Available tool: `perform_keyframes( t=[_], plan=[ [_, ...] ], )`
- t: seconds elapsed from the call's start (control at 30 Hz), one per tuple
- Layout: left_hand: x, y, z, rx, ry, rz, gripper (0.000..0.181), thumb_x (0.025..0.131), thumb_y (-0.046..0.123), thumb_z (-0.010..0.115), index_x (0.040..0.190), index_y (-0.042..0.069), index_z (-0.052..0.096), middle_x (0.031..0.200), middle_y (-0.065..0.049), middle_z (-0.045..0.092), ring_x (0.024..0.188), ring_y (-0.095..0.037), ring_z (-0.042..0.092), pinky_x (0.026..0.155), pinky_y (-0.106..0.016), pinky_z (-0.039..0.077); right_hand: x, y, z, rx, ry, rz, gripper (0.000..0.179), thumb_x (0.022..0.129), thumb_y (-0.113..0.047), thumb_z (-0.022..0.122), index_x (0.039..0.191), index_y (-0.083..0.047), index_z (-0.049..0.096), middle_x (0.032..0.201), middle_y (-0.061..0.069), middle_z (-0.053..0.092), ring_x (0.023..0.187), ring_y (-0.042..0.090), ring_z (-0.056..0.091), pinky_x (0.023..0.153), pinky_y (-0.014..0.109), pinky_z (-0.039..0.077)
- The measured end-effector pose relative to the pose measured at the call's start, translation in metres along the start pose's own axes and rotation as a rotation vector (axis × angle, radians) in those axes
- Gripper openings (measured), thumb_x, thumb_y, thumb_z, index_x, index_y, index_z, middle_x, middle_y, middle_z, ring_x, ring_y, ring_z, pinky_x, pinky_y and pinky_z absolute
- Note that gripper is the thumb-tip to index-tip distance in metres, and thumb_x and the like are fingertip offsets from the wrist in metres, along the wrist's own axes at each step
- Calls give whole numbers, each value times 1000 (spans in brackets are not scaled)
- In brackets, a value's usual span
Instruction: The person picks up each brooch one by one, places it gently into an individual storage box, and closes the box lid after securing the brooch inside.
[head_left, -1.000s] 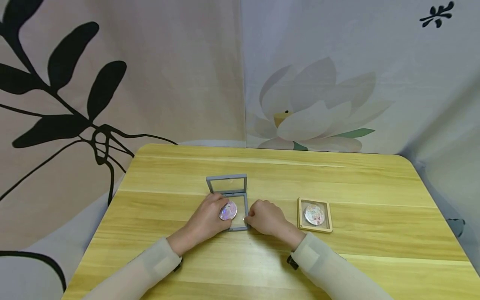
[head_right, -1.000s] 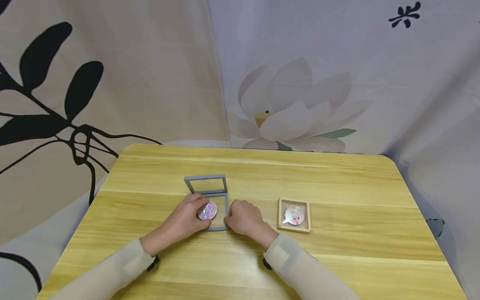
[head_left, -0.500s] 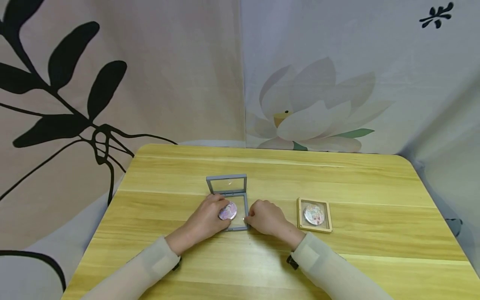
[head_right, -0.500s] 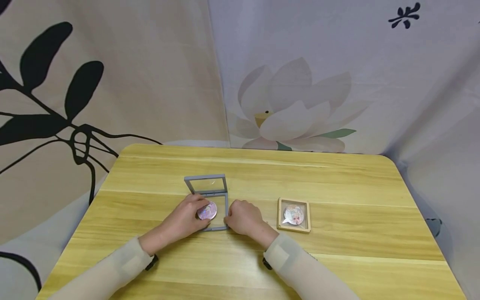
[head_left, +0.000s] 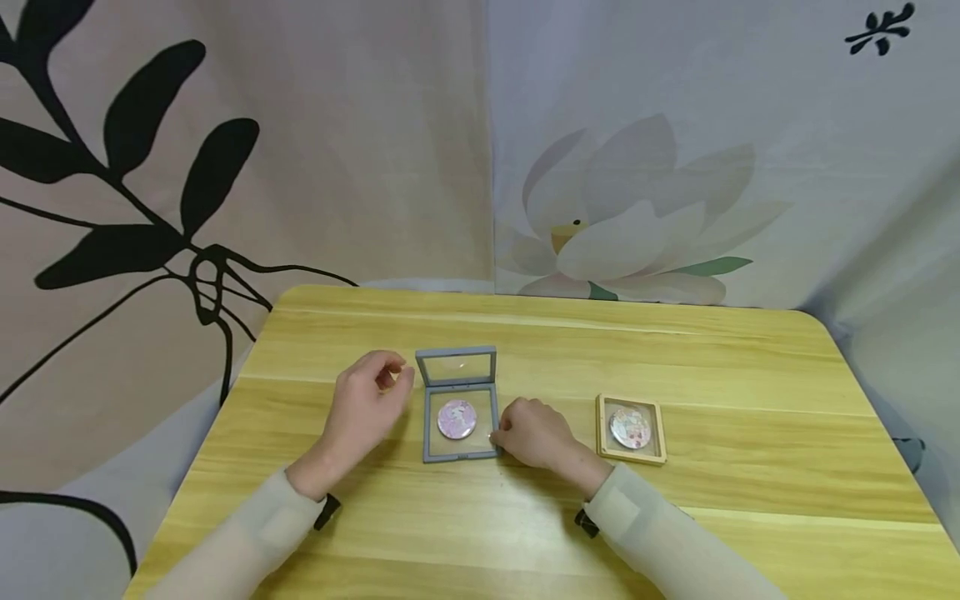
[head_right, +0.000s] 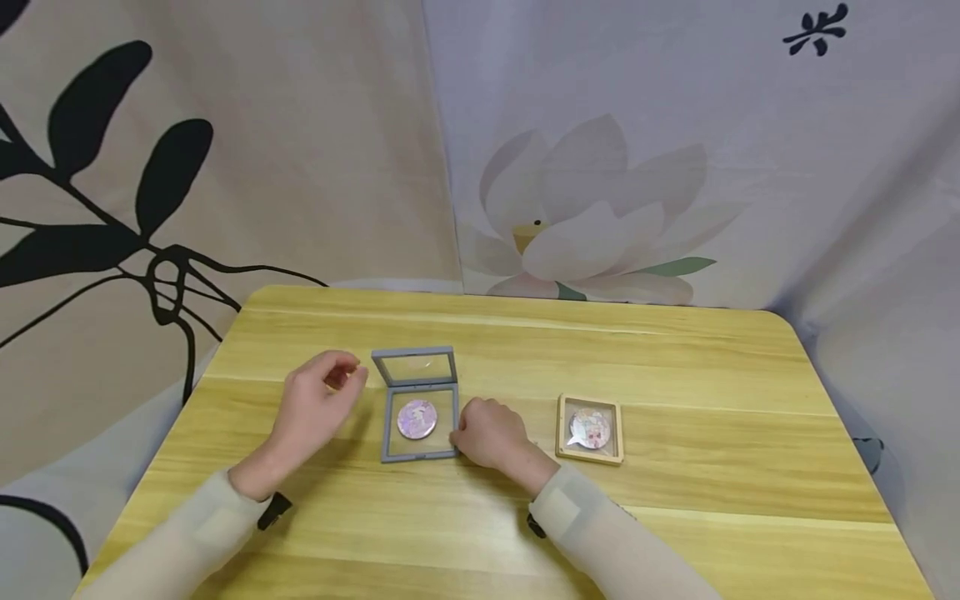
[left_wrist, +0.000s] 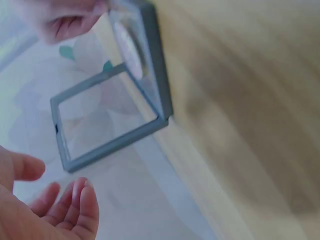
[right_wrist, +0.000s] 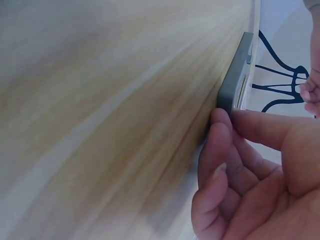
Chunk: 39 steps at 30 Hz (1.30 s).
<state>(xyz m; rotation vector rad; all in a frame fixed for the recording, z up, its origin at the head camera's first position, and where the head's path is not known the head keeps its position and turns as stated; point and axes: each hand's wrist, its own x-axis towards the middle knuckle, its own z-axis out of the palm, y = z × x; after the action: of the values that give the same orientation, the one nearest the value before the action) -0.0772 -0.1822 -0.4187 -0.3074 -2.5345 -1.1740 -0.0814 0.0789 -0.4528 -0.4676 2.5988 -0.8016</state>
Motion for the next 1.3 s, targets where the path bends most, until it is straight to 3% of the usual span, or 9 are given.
perform_keyframes(
  t=[0.17,0.43,0.67,0.93,1.03,1.13,1.3],
  plan=[
    [11,-1,-3,-29,14,-62,25,102,14,70,120,-3,75,95,-8,73,78,-17,62,67,-26,53,0,0,0,1,3,1,39,98,-22,74,61,-14,65,51,-8,46,48,9,39,46,25,30],
    [19,0,1,-37,-40,-95,24,103,15,70,115,-4,77,99,-11,74,79,-19,62,66,-26,52,0,0,0,12,5,-5,38,97,-22,74,61,-13,65,51,-8,45,48,8,39,47,25,29],
    [16,1,2,-37,-71,-155,20,102,14,71,112,-2,78,98,-9,75,78,-19,61,65,-25,52,-1,-1,1,13,11,-11,40,97,-22,74,59,-15,62,51,-8,45,48,8,39,47,25,30],
    [4,3,3,-33,-47,-116,16,100,12,73,107,0,80,95,-8,77,76,-16,63,65,-25,53,-3,-1,0,11,54,-15,33,98,-22,73,66,-17,65,60,-6,55,52,10,44,50,27,36],
    [-2,5,2,-43,-50,-114,16,100,12,74,107,0,80,98,-9,78,77,-16,64,65,-25,54,-3,-2,-3,106,152,-22,21,99,-17,71,80,-11,73,67,-4,63,52,9,49,49,27,40],
    [-8,6,1,-56,-62,-119,16,99,11,74,108,-1,80,101,-11,78,79,-15,68,67,-25,57,-4,-5,-7,278,249,-25,17,102,-12,65,94,-3,77,73,1,69,52,9,50,48,26,40],
    [-17,6,1,-69,-66,-107,18,99,11,74,109,-3,79,104,-15,78,87,-20,75,71,-29,61,-7,-10,-10,514,271,25,25,106,-11,54,98,1,75,82,12,72,61,24,62,49,25,40]
  ],
)
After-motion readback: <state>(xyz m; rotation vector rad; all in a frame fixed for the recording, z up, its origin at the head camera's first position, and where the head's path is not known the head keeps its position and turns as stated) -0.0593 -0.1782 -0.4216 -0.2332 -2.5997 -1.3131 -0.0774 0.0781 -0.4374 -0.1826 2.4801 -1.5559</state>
